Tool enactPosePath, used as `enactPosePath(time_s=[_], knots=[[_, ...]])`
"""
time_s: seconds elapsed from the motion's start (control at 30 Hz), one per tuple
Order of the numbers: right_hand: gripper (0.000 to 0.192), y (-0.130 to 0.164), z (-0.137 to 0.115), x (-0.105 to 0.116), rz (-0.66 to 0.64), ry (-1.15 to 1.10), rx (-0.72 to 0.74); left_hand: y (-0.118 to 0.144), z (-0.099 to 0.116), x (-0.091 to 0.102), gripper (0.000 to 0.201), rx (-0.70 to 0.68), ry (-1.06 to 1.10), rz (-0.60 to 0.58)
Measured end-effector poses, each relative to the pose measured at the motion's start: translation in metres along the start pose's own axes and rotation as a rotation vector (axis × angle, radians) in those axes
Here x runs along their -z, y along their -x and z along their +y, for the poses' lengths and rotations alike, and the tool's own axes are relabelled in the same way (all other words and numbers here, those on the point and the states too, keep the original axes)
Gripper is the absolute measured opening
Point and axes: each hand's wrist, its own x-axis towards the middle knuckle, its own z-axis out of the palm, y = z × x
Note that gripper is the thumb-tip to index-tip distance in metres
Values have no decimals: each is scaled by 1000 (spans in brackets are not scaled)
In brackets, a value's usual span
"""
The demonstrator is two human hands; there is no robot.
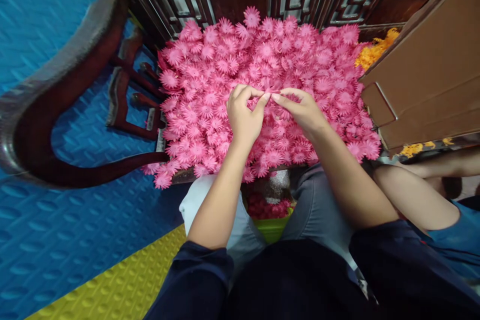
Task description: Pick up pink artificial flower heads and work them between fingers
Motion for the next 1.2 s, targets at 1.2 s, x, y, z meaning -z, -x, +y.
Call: enactPosePath(time_s=[1.2], knots=[[27, 3, 1, -4, -33, -78, -92, 0, 2, -7, 40, 584, 610, 50]])
